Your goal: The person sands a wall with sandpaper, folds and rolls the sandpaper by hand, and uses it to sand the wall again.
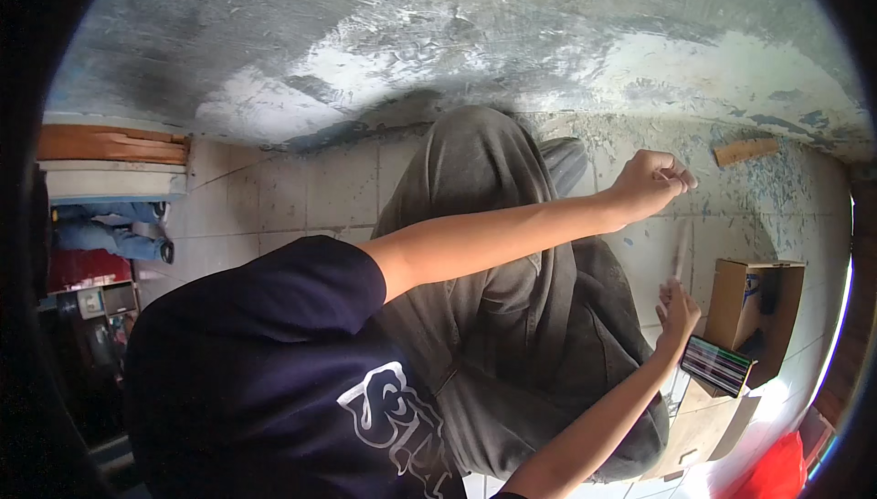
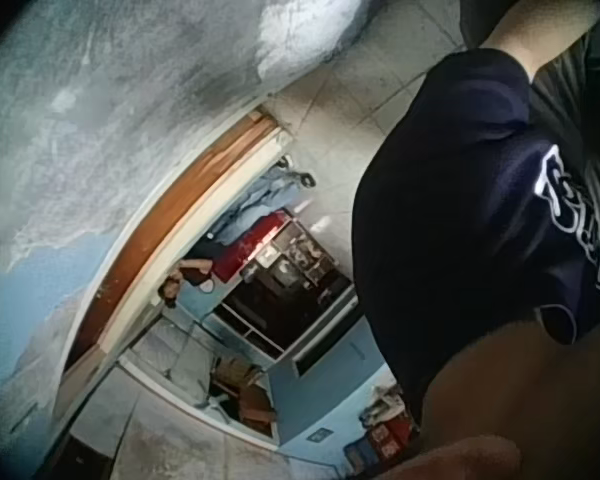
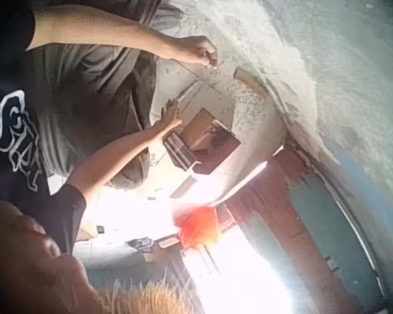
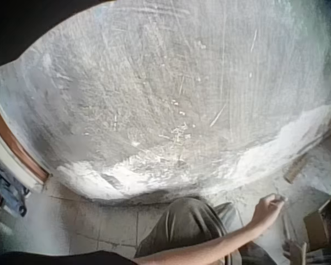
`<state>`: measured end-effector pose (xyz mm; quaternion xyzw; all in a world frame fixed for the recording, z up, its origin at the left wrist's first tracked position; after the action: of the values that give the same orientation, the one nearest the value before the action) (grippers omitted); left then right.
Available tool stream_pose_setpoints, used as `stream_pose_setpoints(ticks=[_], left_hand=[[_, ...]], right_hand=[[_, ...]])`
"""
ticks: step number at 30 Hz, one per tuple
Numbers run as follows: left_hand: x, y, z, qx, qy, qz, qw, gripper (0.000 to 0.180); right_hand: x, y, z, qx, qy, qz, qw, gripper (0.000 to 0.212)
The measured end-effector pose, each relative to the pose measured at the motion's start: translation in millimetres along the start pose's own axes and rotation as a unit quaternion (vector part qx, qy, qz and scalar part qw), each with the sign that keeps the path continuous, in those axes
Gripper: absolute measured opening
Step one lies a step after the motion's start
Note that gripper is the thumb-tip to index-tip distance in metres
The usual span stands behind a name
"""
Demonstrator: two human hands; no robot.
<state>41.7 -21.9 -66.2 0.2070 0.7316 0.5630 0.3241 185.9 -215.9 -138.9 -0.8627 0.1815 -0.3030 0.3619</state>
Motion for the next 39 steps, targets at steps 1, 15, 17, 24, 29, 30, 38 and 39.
stream_pose_setpoints(ticks=[1,15,17,24,29,30,38,39], left_hand=[[0,0,0,0.001,-0.003,-0.001,1.0,0.013],[7,-4,0,-0.017,-0.008,0.015,1.0,0.014],[0,-4,0,-0.026,-0.013,0.011,1.0,0.013],[-11,0,-1,-0.032,-0.01,-0.018,0.999,0.013],[-3,-5,1,-0.018,-0.03,0.009,0.999,0.014],[-11,-3,1,-0.021,-0.04,0.002,0.999,0.015],[4,-16,10,-0.049,0.024,0.047,0.997,0.021],[5,-17,10,-0.062,0.042,0.064,0.995,0.023]], right_hand=[[-4,0,-1,-0.046,-0.031,-0.05,0.997,0.03],[-19,-5,6,0.013,-0.108,-0.062,0.992,0.034],[-16,-10,-2,-0.021,-0.122,-0.014,0.992,0.035],[7,8,8,-0.034,-0.059,-0.062,0.996,0.027],[-9,-20,-12,0.028,-0.061,0.212,0.975,0.032],[5,-2,-2,-0.013,-0.05,0.069,0.996,0.034],[-16,-45,-21,0.08,-0.172,0.357,0.915,0.024],[-17,-48,-23,0.082,-0.174,0.356,0.914,0.024]])
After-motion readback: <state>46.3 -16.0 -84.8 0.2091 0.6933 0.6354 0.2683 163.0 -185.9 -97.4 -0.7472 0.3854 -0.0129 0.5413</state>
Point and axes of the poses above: each hand's wrist, its own z-axis towards the middle knuckle, its own x-axis out of the back of the hand, y = z × x, the point moved 4 cm from there along z, towards the middle knuckle, and after that the axes turned 10 degrees about -y, right-handed, at the moved point
